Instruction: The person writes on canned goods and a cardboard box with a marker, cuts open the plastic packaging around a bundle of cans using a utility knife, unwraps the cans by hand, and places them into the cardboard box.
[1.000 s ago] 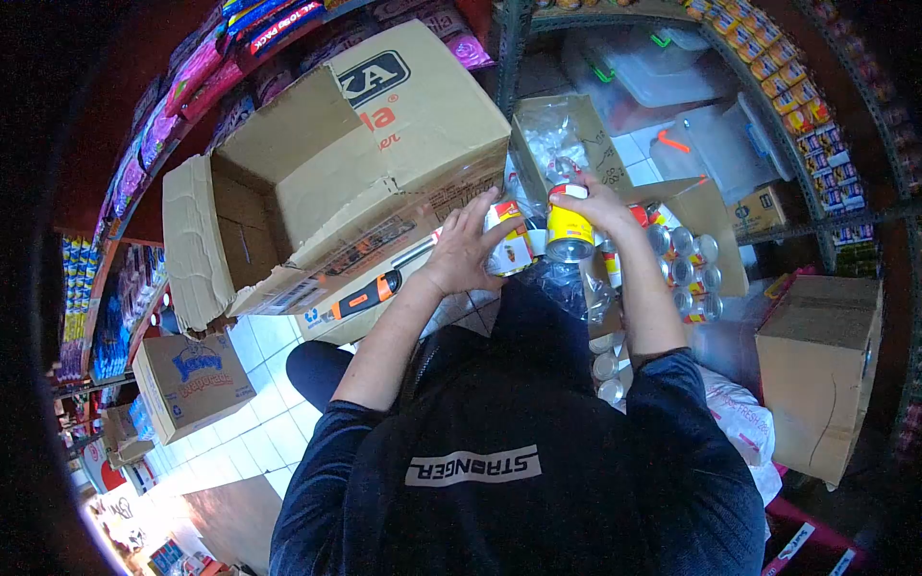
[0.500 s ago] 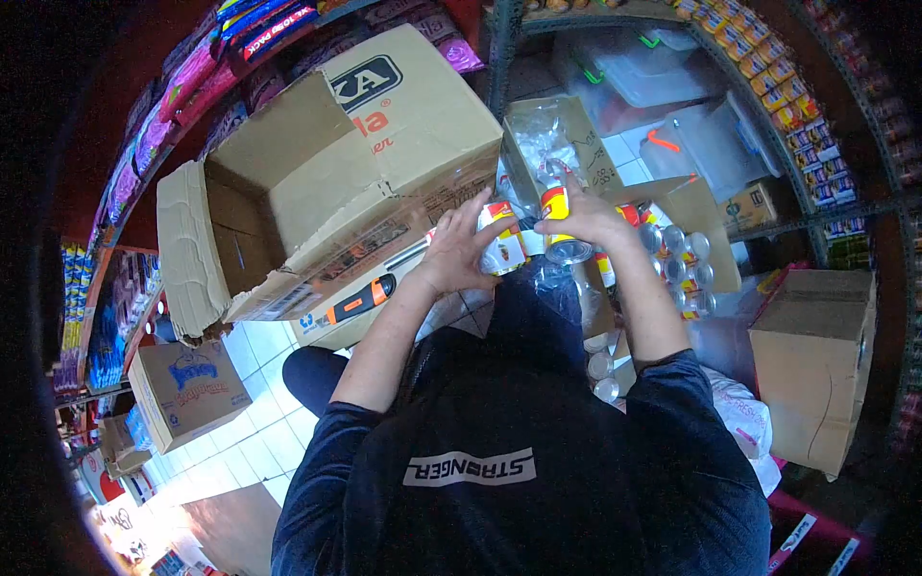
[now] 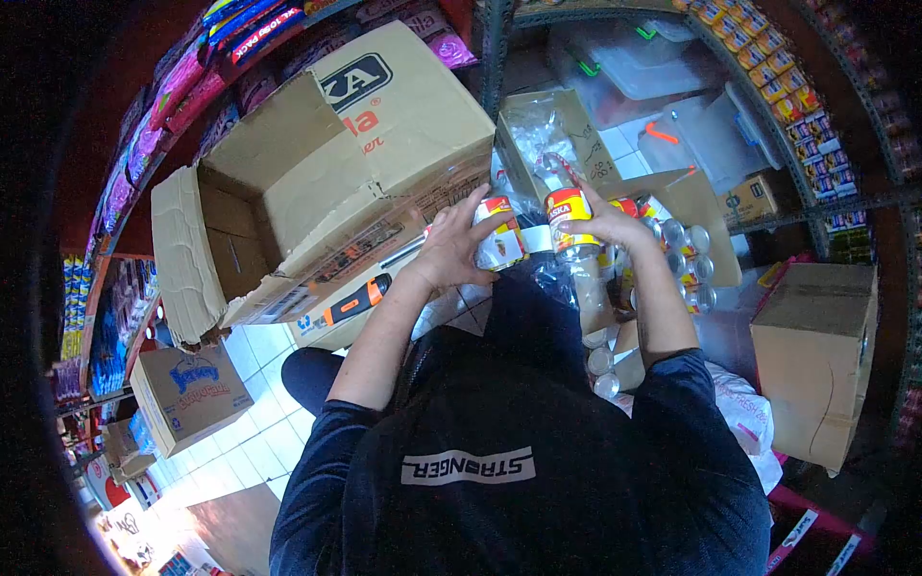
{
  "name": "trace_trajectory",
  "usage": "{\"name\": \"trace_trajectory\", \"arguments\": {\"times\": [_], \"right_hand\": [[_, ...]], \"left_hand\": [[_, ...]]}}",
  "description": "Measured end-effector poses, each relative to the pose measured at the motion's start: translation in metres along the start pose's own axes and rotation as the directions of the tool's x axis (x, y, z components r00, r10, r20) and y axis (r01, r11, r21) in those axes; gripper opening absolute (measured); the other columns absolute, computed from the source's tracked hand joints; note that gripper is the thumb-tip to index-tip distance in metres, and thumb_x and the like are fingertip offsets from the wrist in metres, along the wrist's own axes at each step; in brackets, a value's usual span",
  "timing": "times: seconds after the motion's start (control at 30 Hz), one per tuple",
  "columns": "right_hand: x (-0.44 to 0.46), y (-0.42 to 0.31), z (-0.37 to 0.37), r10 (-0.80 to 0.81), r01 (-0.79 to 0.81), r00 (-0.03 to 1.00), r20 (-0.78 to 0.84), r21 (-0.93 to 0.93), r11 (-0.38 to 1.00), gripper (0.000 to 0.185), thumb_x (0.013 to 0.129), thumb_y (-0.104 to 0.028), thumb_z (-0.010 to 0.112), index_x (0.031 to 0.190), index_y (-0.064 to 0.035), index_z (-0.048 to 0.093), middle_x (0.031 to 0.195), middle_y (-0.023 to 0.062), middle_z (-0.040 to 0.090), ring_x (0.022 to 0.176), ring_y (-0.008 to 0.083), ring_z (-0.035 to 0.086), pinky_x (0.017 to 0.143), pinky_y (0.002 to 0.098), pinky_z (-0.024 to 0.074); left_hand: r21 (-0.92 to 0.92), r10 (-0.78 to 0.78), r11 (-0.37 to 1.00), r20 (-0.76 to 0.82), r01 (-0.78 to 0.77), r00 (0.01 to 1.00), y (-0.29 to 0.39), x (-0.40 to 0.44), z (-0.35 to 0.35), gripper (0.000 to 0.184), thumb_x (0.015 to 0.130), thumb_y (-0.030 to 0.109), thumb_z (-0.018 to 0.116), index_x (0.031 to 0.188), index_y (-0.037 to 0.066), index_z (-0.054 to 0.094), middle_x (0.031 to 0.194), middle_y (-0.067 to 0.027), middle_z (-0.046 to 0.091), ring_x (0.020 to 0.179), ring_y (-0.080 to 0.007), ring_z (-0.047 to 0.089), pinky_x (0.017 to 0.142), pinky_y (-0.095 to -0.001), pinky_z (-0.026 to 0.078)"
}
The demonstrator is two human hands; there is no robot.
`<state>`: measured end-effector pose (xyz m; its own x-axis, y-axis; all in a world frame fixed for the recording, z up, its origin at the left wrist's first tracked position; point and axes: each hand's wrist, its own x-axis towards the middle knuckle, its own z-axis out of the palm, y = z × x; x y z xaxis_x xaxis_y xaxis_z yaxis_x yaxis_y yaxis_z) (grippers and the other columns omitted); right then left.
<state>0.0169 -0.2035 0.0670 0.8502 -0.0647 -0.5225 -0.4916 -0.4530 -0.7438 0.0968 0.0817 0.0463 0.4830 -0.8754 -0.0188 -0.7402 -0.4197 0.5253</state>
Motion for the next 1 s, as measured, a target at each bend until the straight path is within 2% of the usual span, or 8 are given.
{"name": "trace_trajectory", "arguments": {"times": [0.07,0.17,0.37,0.47,0.6,0.73,0.83,1.0], "right_hand": [[0.006,0.015,-0.005,-0.005,0.004,1.0,-0.015,-0.06,0.998,0.102,0.069,-0.045,0.076,0.148,-0.0161,0.017,0.136,0.0198,0.044,0.122,0.0279,0.046,0.098,0.0382,0.0392],[0.029,0.055,-0.013,-0.004,-0.116,0.98,-0.201,-0.581,0.806,0.095,0.07,-0.057,0.068,0.145,-0.0152,0.027,0.136,0.0224,0.044,0.122,0.0336,0.047,0.097,0.0416,0.0404],[0.022,0.022,-0.009,0.15,-0.175,0.984,-0.09,-0.543,0.821,0.108,0.063,-0.066,0.068,0.144,-0.0057,0.027,0.126,0.0256,0.052,0.105,0.0371,0.059,0.092,0.0427,0.0445],[-0.019,-0.036,0.014,0.281,-0.312,0.95,-0.138,-0.338,0.888,0.115,0.063,-0.064,0.07,0.145,-0.0033,0.017,0.122,0.0239,0.054,0.102,0.0326,0.06,0.087,0.0413,0.0475],[-0.018,0.004,0.023,0.176,-0.173,0.973,-0.147,0.029,0.984,0.118,0.062,-0.049,0.078,0.147,-0.0077,0.009,0.126,0.0187,0.051,0.107,0.0259,0.055,0.067,0.0399,0.0526],[-0.018,0.05,0.028,0.253,-0.182,0.965,-0.077,0.5,0.847,0.111,0.068,-0.038,0.078,0.149,-0.0164,0.005,0.13,0.0149,0.046,0.104,0.0268,0.056,0.066,0.0392,0.0536],[-0.023,0.051,0.031,0.239,-0.164,0.968,-0.073,0.534,0.829,0.097,0.078,-0.031,0.069,0.149,-0.0188,0.004,0.12,0.0135,0.053,0.088,0.0208,0.061,0.066,0.0359,0.0544],[-0.023,0.058,0.031,0.195,-0.116,0.979,-0.061,0.619,0.777,0.101,0.076,-0.029,0.073,0.149,-0.0198,0.003,0.126,0.0147,0.049,0.095,0.0245,0.061,0.069,0.0406,0.0559]], "left_hand": [[0.001,-0.004,1.0,0.003,0.004,1.0,0.0,-0.001,0.0,0.099,0.054,0.037,0.082,0.141,0.032,0.035,0.15,-0.0175,0.014,0.135,-0.0356,0.024,0.108,-0.0479,0.023],[0.019,-0.003,1.0,-0.011,0.003,1.0,0.0,0.0,0.001,0.1,0.054,0.037,0.082,0.141,0.032,0.034,0.15,-0.0175,0.013,0.135,-0.0357,0.024,0.109,-0.0483,0.022],[0.02,-0.021,1.0,0.002,0.021,1.0,0.002,0.001,-0.002,0.1,0.054,0.036,0.083,0.141,0.033,0.033,0.15,-0.0171,0.013,0.135,-0.0355,0.024,0.109,-0.0485,0.022],[0.015,-0.017,1.0,-0.009,0.017,1.0,0.002,0.0,0.0,0.1,0.054,0.036,0.083,0.141,0.033,0.034,0.149,-0.0168,0.014,0.135,-0.0354,0.024,0.109,-0.0485,0.022],[0.018,-0.024,1.0,-0.008,0.024,1.0,0.002,0.0,0.0,0.1,0.054,0.037,0.083,0.141,0.032,0.034,0.149,-0.0165,0.014,0.135,-0.0354,0.024,0.109,-0.0485,0.022],[0.016,-0.01,1.0,-0.008,0.01,1.0,0.003,0.001,-0.001,0.1,0.054,0.037,0.083,0.141,0.032,0.034,0.149,-0.0165,0.014,0.135,-0.0353,0.024,0.109,-0.0483,0.022],[0.02,-0.022,1.0,-0.003,0.022,1.0,0.002,-0.001,-0.001,0.1,0.054,0.037,0.083,0.141,0.032,0.034,0.149,-0.0166,0.014,0.135,-0.0351,0.024,0.109,-0.0478,0.022],[0.006,-0.021,1.0,0.005,0.021,1.0,0.004,0.0,-0.004,0.1,0.053,0.037,0.083,0.141,0.032,0.035,0.15,-0.0165,0.014,0.135,-0.0349,0.024,0.109,-0.0464,0.022]]}}
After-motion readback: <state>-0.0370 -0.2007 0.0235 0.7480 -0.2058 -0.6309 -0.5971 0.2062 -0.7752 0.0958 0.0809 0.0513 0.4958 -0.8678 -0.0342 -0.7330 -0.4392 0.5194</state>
